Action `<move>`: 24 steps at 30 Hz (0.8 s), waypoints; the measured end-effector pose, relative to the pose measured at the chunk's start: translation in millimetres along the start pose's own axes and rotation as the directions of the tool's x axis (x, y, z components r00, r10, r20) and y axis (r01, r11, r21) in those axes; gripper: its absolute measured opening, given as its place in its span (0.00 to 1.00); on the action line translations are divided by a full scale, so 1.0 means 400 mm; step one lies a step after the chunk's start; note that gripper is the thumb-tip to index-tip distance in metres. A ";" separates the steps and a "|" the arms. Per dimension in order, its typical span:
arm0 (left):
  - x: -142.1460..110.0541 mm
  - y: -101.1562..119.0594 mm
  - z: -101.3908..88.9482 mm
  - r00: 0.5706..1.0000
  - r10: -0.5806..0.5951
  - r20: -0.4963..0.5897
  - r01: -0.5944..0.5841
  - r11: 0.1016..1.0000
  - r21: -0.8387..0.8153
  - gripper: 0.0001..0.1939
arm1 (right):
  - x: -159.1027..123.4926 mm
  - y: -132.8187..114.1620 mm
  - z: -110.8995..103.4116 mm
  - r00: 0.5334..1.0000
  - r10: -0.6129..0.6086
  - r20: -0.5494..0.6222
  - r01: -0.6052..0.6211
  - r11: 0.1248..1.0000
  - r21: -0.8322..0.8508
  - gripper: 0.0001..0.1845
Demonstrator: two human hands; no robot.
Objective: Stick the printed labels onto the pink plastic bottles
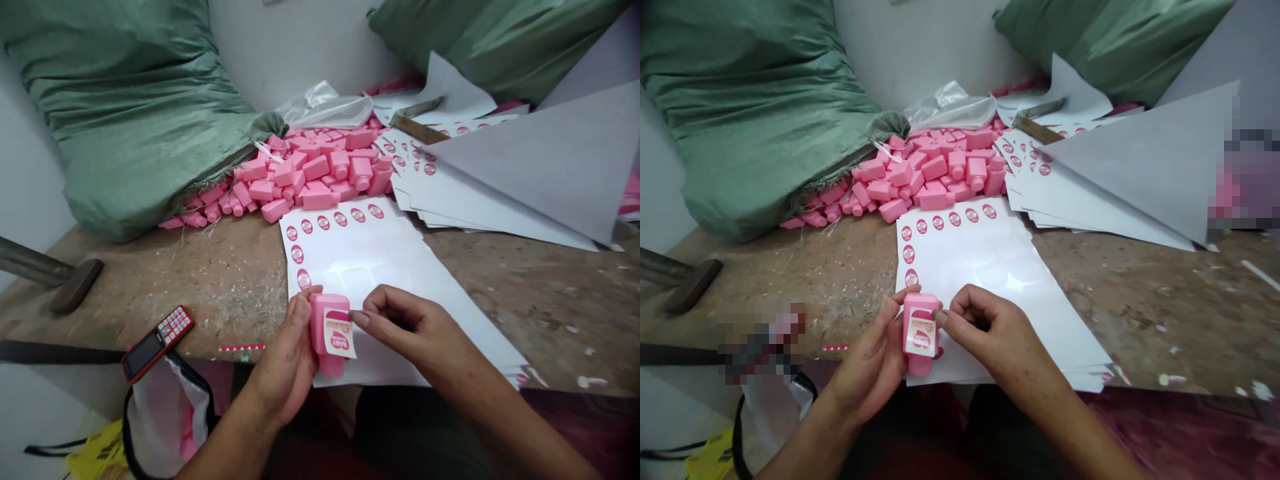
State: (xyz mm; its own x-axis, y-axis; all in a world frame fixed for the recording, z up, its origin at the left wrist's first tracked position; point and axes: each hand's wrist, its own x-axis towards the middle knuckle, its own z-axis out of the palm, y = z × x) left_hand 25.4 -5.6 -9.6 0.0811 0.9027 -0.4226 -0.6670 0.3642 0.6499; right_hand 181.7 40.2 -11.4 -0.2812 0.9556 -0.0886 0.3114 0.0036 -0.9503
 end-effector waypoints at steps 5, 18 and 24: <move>0.001 -0.003 -0.005 1.000 -0.013 0.001 0.013 1.000 0.011 0.18 | 0.004 0.005 0.002 1.000 -0.005 -0.026 0.004 0.999 -0.045 0.16; 0.005 -0.005 -0.008 1.000 -0.013 0.016 0.013 1.000 0.004 0.17 | 0.004 0.002 -0.001 0.999 -0.034 -0.010 0.033 0.996 -0.082 0.16; -0.010 -0.006 -0.009 0.998 -0.042 0.036 0.038 0.995 0.096 0.24 | -0.002 0.005 0.003 0.997 -0.058 -0.058 0.046 0.981 -0.189 0.16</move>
State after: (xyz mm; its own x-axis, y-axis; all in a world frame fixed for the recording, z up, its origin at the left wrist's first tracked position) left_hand 24.1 -10.8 -11.7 0.1358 0.8944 -0.4261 -0.5889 0.4187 0.6913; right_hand 181.6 38.9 -13.4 -0.2459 0.9691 -0.0164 0.4638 0.1028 -0.8800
